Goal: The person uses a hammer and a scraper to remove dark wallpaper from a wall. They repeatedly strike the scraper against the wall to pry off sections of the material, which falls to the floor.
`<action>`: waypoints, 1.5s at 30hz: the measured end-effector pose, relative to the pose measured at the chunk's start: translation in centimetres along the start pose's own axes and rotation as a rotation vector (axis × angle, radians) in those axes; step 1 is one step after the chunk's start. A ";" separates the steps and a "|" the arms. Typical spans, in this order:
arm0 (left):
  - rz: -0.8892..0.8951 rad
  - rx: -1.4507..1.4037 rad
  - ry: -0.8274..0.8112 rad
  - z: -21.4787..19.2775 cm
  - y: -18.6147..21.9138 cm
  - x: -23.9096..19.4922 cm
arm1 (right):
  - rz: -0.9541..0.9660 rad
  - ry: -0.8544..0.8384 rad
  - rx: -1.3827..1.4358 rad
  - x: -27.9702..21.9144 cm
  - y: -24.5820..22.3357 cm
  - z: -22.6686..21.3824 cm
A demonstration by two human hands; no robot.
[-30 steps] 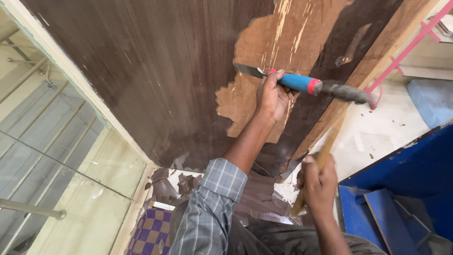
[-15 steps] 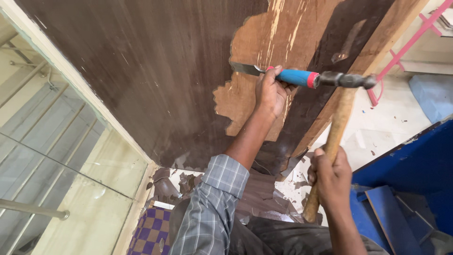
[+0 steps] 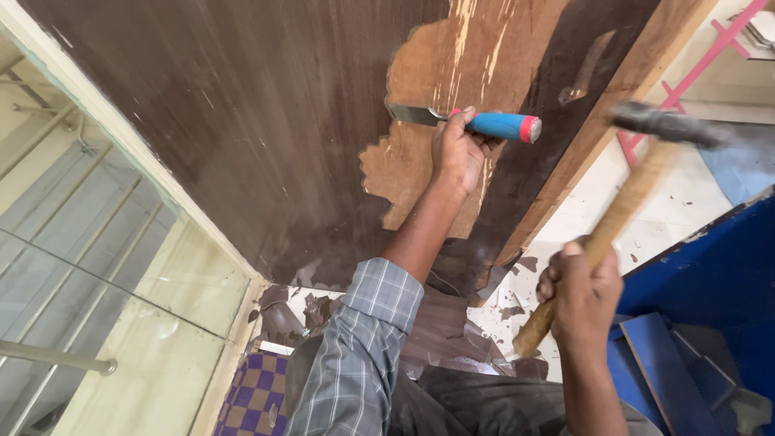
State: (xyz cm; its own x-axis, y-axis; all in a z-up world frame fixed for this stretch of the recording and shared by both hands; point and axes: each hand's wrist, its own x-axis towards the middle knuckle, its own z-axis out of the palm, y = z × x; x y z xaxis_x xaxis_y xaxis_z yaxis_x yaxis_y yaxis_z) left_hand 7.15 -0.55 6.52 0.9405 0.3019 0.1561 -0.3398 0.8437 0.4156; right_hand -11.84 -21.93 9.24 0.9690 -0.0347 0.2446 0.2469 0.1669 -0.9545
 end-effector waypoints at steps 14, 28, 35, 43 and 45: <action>0.032 0.012 0.031 -0.2 -0.5 0.9 | -0.060 0.014 0.108 0.9 0.5 0.7; -0.008 -0.004 0.221 -13.9 2.0 -0.4 | 0.066 -0.093 0.020 -0.2 2.1 0.8; -0.006 0.105 -0.016 -4.0 1.4 -4.2 | 0.110 -0.085 0.006 -1.6 2.5 0.7; 0.005 0.065 -0.064 -1.5 1.8 -2.3 | 0.127 -0.108 -0.004 -2.4 2.7 0.7; -0.011 0.029 -0.054 -1.4 1.7 -2.0 | 0.131 -0.104 -0.003 -2.5 2.4 0.6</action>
State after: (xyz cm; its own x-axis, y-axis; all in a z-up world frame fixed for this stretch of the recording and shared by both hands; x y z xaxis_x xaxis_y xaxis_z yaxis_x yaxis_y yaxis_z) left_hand 4.68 0.88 5.70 0.9428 0.2675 0.1990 -0.3300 0.8334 0.4434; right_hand -13.71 -20.84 6.40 0.9869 0.0890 0.1344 0.1190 0.1602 -0.9799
